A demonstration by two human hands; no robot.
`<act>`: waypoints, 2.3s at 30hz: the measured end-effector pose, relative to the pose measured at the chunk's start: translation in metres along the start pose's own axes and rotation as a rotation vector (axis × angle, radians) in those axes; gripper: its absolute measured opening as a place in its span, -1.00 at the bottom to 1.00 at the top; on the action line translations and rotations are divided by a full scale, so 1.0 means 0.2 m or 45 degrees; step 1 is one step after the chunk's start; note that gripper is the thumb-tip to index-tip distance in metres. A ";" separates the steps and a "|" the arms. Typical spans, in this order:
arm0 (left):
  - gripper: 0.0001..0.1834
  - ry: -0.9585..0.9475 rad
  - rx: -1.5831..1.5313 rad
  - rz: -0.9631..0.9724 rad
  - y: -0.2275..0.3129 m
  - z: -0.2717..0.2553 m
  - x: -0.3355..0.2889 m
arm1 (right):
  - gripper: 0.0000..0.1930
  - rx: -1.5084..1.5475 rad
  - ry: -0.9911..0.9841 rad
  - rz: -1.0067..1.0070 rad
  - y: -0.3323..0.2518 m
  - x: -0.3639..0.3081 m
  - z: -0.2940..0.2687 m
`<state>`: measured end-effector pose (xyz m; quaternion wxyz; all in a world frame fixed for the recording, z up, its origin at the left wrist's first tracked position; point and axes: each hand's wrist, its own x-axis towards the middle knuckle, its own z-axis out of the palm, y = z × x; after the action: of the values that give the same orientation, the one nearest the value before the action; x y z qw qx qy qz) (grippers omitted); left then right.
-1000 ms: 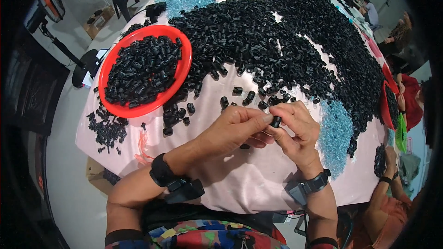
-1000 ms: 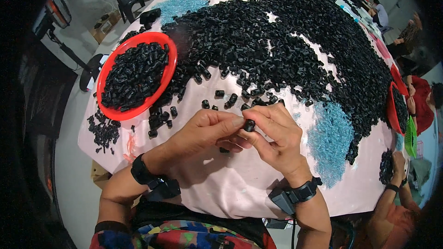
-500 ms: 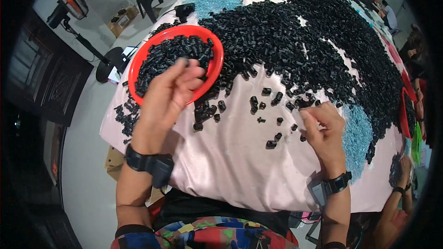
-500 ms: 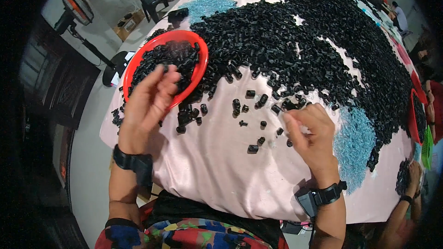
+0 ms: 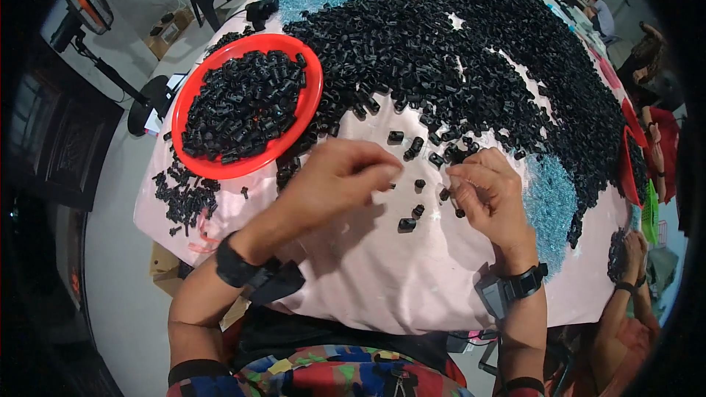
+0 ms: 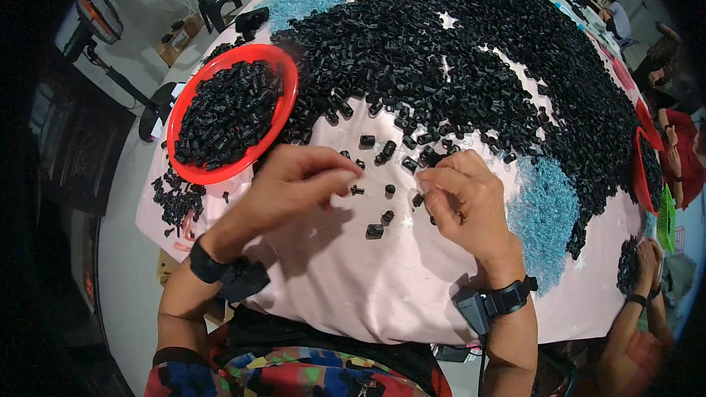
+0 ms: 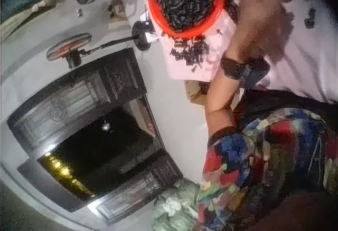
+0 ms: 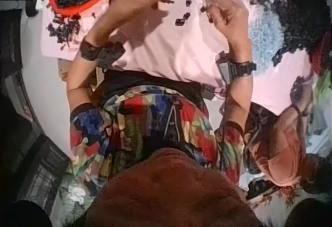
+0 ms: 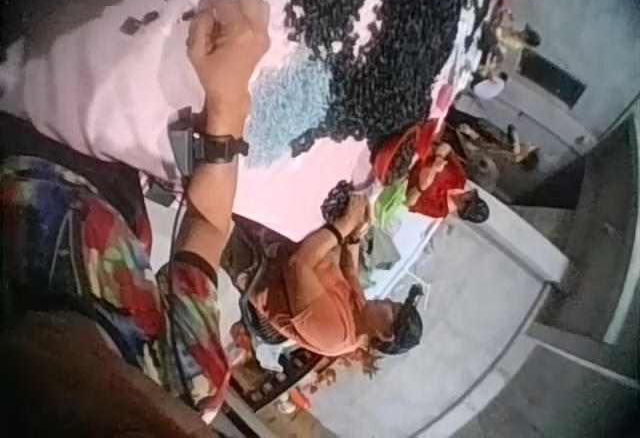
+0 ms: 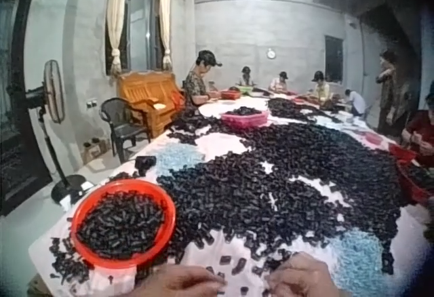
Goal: Inspecting and sorting small black shoe components from a pile on a manufacturing table.
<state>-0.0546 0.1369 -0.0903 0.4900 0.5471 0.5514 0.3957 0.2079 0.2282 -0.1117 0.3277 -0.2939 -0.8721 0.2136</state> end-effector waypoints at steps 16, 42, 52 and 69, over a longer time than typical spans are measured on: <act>-0.73 -0.118 0.795 0.434 -0.03 0.18 -0.02 | -0.90 -0.151 -0.249 0.495 0.03 0.00 -0.18; -0.78 0.036 0.071 0.113 -0.07 0.21 0.09 | -0.92 0.150 -0.295 0.460 0.00 0.01 -0.12; -0.76 0.293 0.467 0.381 -0.06 0.14 0.16 | -0.88 0.171 -0.111 0.279 0.01 0.01 -0.09; -0.75 0.282 0.744 0.573 -0.09 0.17 0.25 | -0.84 0.234 -0.096 0.366 -0.01 0.00 -0.06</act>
<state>-0.0218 0.1811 -0.1203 0.1519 0.7249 0.5567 0.3761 0.2154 0.2278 -0.1029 0.2864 -0.3760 -0.8096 0.3479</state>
